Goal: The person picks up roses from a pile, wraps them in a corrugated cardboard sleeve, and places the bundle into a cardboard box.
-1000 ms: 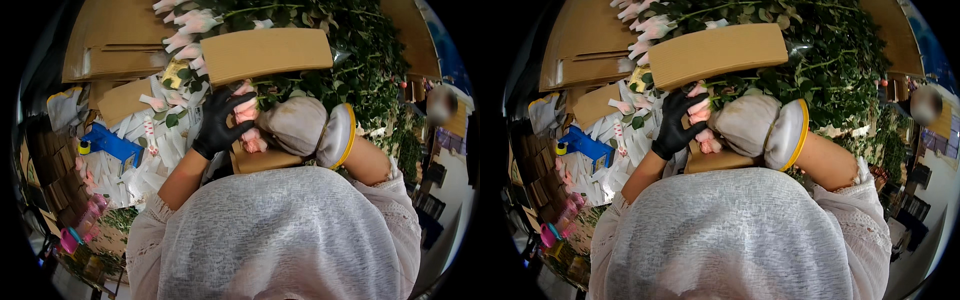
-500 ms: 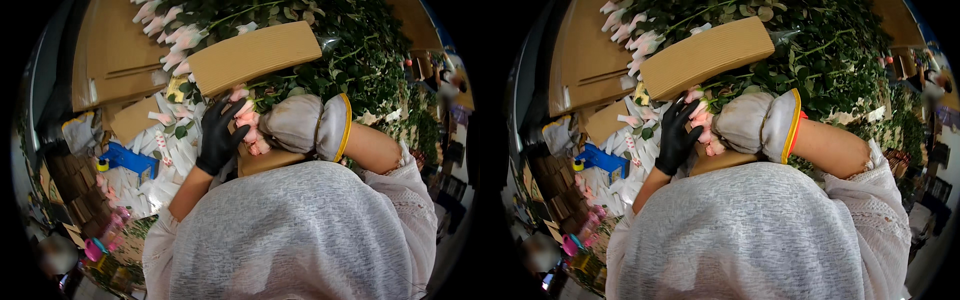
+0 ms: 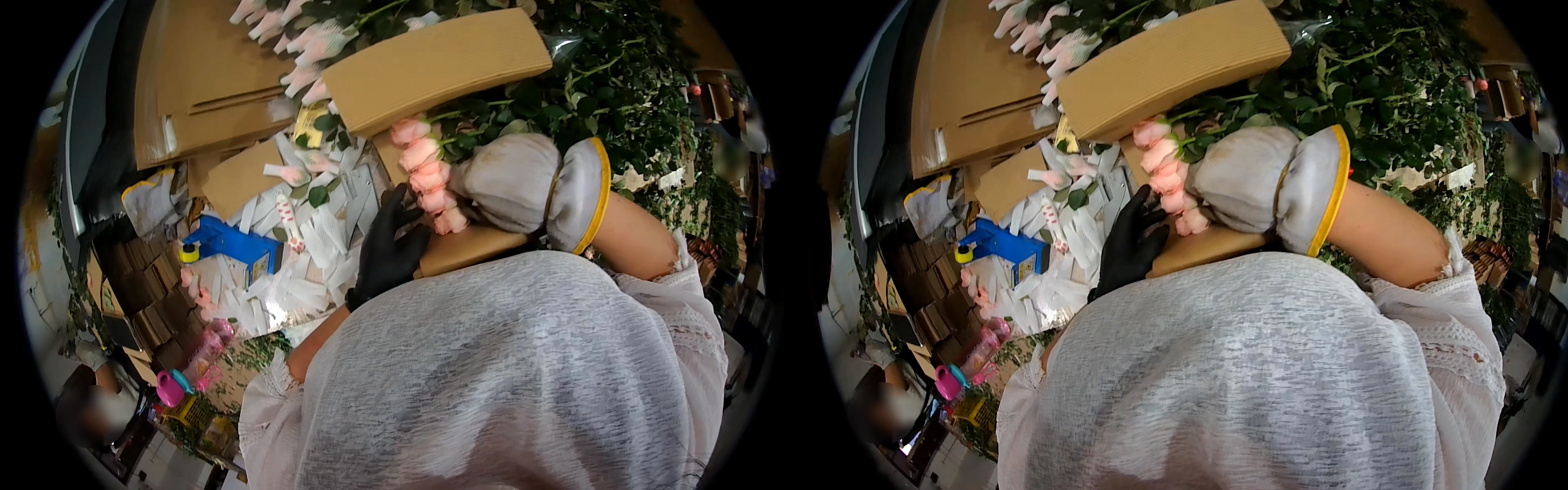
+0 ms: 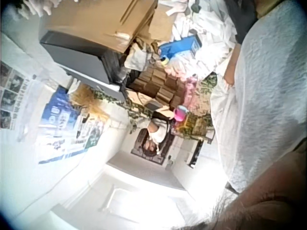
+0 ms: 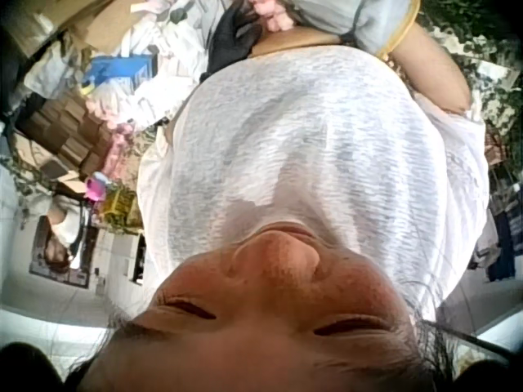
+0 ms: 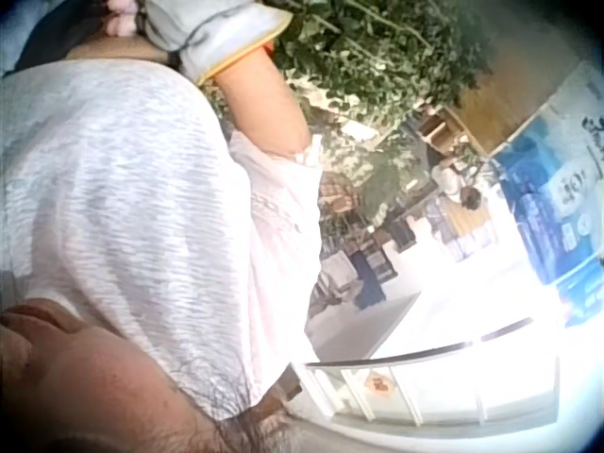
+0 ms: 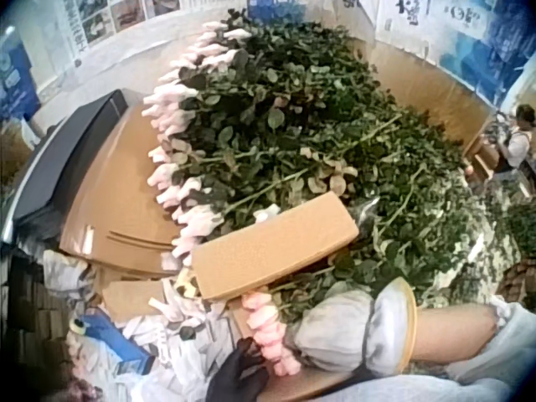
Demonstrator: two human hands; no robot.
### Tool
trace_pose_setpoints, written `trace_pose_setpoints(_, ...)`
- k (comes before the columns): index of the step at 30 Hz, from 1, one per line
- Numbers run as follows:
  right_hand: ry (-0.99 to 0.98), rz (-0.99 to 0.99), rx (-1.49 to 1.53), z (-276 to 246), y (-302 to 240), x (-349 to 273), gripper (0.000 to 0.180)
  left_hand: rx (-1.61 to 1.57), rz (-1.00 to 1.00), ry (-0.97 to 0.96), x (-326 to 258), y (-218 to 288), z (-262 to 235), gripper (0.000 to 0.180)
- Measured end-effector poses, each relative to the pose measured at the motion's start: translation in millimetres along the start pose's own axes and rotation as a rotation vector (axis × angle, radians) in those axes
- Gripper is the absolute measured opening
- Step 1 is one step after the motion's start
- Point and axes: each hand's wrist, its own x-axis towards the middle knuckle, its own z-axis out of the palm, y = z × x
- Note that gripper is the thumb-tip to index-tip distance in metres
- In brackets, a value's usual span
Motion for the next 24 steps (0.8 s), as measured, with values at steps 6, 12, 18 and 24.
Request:
trace_pose_setpoints(6, 0.018, 0.002, -0.016, 1.2, -0.1, 0.9, 0.018, -0.077, -0.065, -0.045, 3.4, 4.7, -0.2, 0.074)
trace_pose_setpoints(12, -0.072, 0.067, -0.025, -2.7, -2.4, 3.3, 0.019, -0.193, -0.115, -0.003, 5.0, 15.5, -1.5, 0.078)
trace_pose_setpoints(18, -0.062, 0.079, -0.034, -1.6, -0.3, 2.8, 0.014, 0.452, 0.323, 0.048, 26.7, 44.6, -18.1, 0.067)
trace_pose_setpoints(24, -0.142, 0.088, -0.159, -9.0, -4.9, 4.9, 0.010, 0.473, 0.418, 0.124, 38.7, 14.6, 4.7, 0.051)
